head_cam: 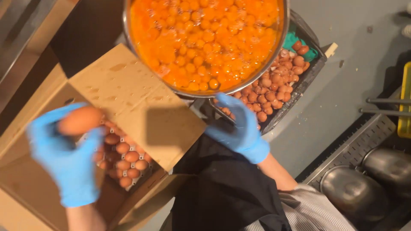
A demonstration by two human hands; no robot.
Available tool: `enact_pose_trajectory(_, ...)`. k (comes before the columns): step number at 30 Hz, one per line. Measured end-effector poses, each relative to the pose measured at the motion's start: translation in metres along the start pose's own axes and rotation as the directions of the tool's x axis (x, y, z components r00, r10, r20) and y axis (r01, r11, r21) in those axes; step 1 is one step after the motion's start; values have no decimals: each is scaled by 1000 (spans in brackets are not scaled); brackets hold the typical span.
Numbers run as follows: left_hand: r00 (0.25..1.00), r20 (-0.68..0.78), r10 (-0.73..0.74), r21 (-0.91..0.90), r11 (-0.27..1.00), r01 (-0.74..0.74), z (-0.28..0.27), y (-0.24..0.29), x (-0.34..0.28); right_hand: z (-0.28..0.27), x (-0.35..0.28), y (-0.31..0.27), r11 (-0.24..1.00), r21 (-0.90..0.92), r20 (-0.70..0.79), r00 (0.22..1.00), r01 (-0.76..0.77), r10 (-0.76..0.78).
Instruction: Cracking eggs into a large metal bowl in a kitchen setting.
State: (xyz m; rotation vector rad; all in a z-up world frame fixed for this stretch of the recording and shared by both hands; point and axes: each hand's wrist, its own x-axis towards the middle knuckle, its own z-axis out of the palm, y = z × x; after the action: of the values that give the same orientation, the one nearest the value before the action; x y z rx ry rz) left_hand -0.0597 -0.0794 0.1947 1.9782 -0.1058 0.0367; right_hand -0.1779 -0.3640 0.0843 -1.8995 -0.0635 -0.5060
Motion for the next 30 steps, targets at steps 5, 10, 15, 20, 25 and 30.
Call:
enact_pose_trajectory(5,883,454,121,-3,991,-134,83,-13,-27,31,33,-46,987,-122,213,969,-104,128)
enact_pose_trajectory(10,841,532,101,-248,968,41,88,-13,-21,27,11,2,948,-315,109,994,51,-18)
enact_pose_trajectory(15,941,-38,336,-15,941,-337,-20,-59,-9,-11,1,125,757,-644,-178,984,-109,-10)
enact_pose_trajectory(20,971,-168,172,118,981,-154,-53,-185,28,-6,17,180,528,-822,-112,970,-212,215)
enact_pose_trajectory(25,928,341,152,737,570,-364,-5,-329,47,-6,55,173,612,-765,-208,976,-201,62)
enact_pose_trajectory(30,813,512,276,700,415,-581,64,-432,45,-13,80,163,666,-738,-194,979,-108,-55)
